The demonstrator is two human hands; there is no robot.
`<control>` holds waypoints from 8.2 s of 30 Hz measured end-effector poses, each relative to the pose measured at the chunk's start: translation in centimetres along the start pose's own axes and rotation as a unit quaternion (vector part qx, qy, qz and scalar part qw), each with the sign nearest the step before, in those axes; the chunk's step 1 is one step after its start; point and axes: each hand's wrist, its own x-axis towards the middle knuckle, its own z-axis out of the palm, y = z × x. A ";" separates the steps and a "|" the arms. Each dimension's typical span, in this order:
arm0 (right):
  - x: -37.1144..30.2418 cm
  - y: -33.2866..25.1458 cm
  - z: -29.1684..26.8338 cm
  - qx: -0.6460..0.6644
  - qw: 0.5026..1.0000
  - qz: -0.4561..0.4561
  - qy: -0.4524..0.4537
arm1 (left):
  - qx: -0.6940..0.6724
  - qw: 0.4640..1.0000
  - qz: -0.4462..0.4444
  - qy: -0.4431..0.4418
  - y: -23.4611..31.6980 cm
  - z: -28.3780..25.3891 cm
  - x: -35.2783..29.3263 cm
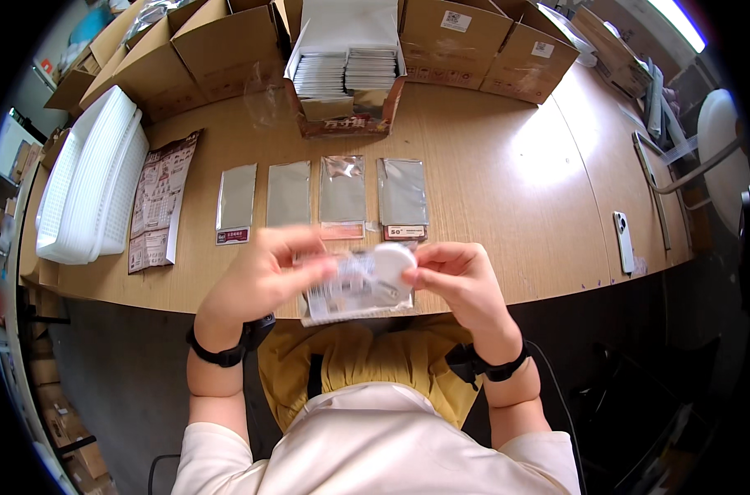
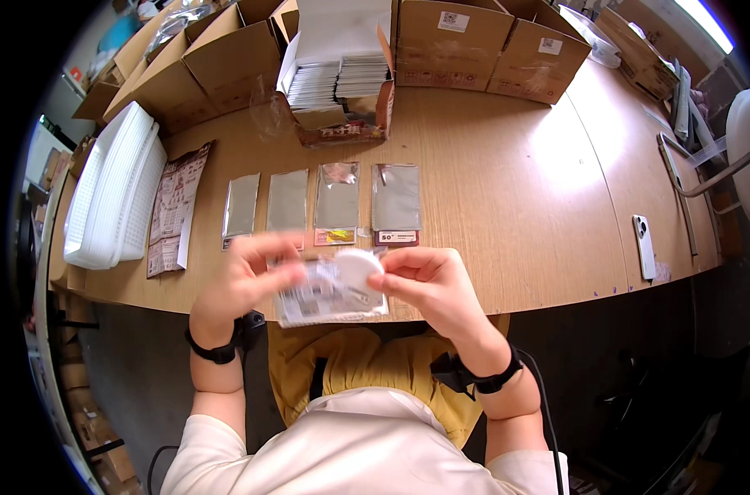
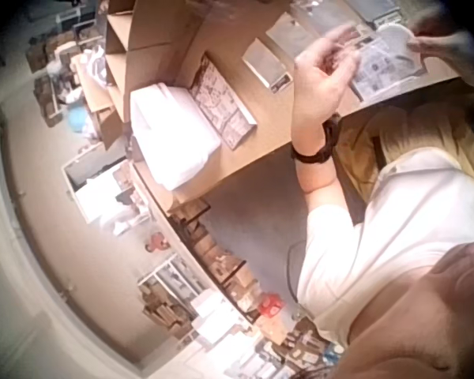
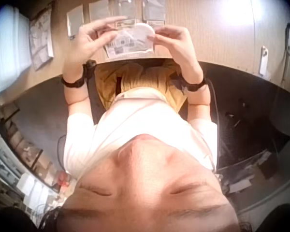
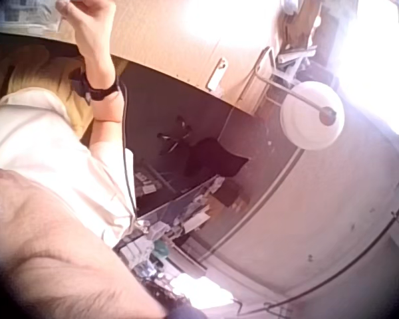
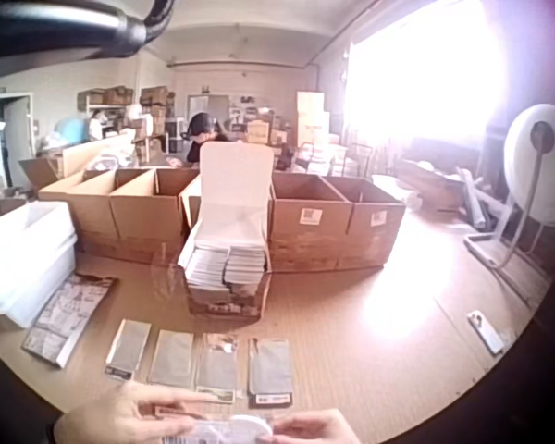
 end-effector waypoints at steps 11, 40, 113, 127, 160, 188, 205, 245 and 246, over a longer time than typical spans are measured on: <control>0.5 0.8 3.2 0.180 0.967 -0.130 0.127 | -0.308 0.921 0.065 0.230 -3.2 7.4 0.4; -5.0 0.5 3.5 0.132 0.990 0.023 0.035 | -0.300 0.875 0.073 0.373 -2.1 6.3 -0.3; 1.6 -3.4 -11.0 -0.417 0.878 0.013 0.235 | -0.452 0.861 -0.070 0.220 -3.7 5.3 -2.5; -3.1 -1.1 -15.6 -0.510 0.800 0.064 0.310 | -0.652 0.749 -0.087 0.083 -5.0 3.9 -1.3; -3.8 -0.1 5.6 -0.511 0.726 -0.453 0.079 | -0.571 0.811 -0.102 0.071 -4.8 5.4 -1.2; -2.2 4.5 5.5 -0.002 0.972 -0.154 0.180 | -0.435 0.859 0.027 0.267 -5.2 6.9 -0.8; -3.0 5.2 6.8 0.113 0.985 -0.058 0.117 | -0.344 0.862 0.041 0.372 -4.6 4.6 -0.7; -2.0 2.6 0.4 -0.093 0.988 -0.026 0.121 | -0.285 0.935 -0.034 0.207 -7.0 7.6 -2.4; -1.9 2.8 0.5 -0.100 0.988 -0.026 0.115 | -0.268 0.939 -0.035 0.212 -6.7 7.2 -2.3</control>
